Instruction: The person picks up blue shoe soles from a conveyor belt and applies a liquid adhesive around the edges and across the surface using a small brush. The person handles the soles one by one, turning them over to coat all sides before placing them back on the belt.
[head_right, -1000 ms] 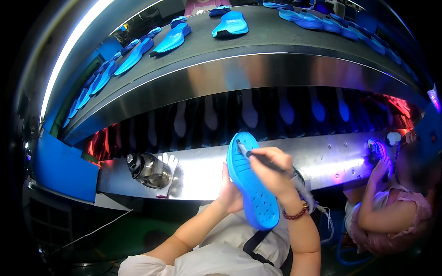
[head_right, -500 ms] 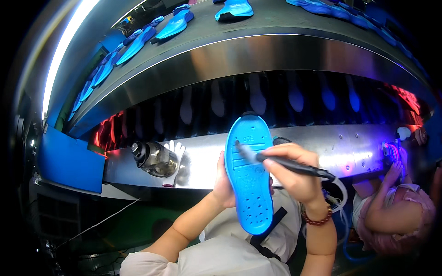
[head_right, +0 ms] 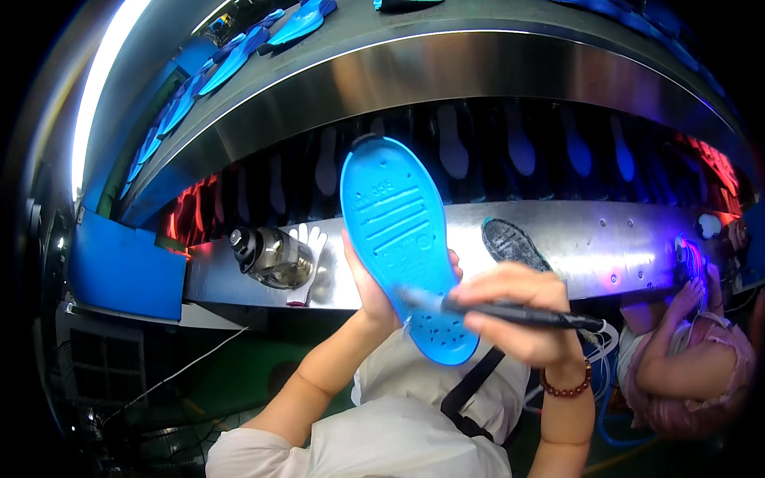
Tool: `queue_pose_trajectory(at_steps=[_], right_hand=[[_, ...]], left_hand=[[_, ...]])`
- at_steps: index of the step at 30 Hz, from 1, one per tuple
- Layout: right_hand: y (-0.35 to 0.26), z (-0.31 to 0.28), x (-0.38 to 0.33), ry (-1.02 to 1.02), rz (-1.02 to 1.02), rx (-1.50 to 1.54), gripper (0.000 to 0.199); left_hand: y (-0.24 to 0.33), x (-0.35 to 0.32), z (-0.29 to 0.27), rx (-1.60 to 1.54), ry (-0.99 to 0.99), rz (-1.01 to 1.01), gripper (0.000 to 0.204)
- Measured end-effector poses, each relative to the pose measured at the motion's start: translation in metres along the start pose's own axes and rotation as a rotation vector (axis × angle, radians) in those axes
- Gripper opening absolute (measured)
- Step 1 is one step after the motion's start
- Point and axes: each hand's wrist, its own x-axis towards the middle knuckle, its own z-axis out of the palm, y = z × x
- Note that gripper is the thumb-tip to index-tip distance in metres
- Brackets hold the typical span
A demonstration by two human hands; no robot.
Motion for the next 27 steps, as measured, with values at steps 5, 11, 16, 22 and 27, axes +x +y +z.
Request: queue_pose_trajectory(at_steps=[5,11,16,22,27], right_hand=[[-0.005,0.01,-0.01,-0.165,-0.118,-0.127,0.023],[0.005,0.012,-0.016,-0.014,-0.073,-0.168,0.022],[0.014,0.0,-0.027,-0.014,-0.033,0.156,0.023],[0.018,-0.001,-0.024,-0.131,-0.1,0.168,0.022],[0.029,0.019,-0.031,0.206,0.095,0.494,0.021]], left_hand=[[0.011,0.005,-0.002,-0.002,0.018,0.113,0.101],[0.018,0.007,-0.002,-0.016,0.062,0.153,0.096],[0.026,0.006,0.0,-0.041,0.057,0.145,0.096],[0.031,0.006,0.003,-0.071,-0.073,0.12,0.097],[0.021,-0.006,0.014,-0.014,0.036,0.066,0.1]])
